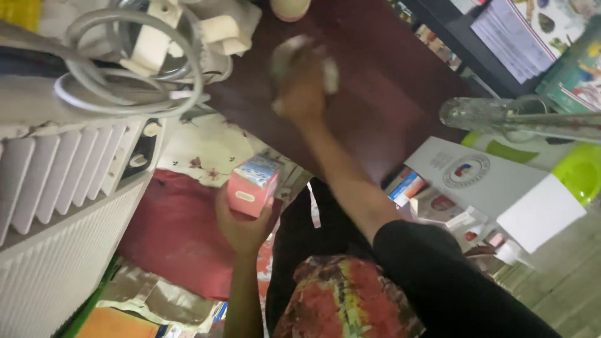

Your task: Cleaning and organizing various items on a desk and shelf.

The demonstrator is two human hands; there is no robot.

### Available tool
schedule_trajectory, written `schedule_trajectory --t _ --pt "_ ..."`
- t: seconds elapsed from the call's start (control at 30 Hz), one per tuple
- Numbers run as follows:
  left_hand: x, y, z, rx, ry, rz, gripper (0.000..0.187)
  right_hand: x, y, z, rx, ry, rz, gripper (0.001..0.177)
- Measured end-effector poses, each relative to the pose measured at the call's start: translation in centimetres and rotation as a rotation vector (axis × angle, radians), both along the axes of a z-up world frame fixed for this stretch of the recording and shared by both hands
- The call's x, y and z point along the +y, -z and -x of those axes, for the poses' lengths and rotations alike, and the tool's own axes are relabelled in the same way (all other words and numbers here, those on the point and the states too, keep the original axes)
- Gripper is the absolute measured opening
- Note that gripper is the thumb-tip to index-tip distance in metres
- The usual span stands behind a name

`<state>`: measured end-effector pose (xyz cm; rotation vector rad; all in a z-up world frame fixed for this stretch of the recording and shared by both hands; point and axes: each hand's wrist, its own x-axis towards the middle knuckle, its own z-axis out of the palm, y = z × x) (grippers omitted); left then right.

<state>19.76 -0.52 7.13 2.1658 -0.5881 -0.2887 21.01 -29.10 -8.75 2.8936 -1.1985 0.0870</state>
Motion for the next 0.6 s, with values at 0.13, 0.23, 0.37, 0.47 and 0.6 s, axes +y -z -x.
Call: schedule_trajectory --t 0.13,0.23,0.37,0.47,0.6 --pt "-0.2 -1.5 0.0 0.03 -0.053 0.203 0.089 6.5 -2.8 5.5 -0.313 -0.209 -0.24 0.052" --pt "-1.1 -4.3 -1.6 0.361 -0.116 0.419 0.098 7.5 -0.9 11.3 -0.552 0.107 -0.68 0.032" --pt "-0.6 -1.0 -3.6 0.758 0.068 0.915 0.082 4.5 -2.2 13.6 -0.65 0.356 -0.566 0.038" --pt "-1.2 2.4 -3.3 1.029 0.139 1.073 0.071 4.3 -10.2 11.9 -1.019 0.333 -0.92 0.039" --pt "-0.3 11.2 -2.1 1.212 -0.223 0.905 0.064 10.6 -24.1 8.8 -1.089 -0.195 -1.158 0.054"
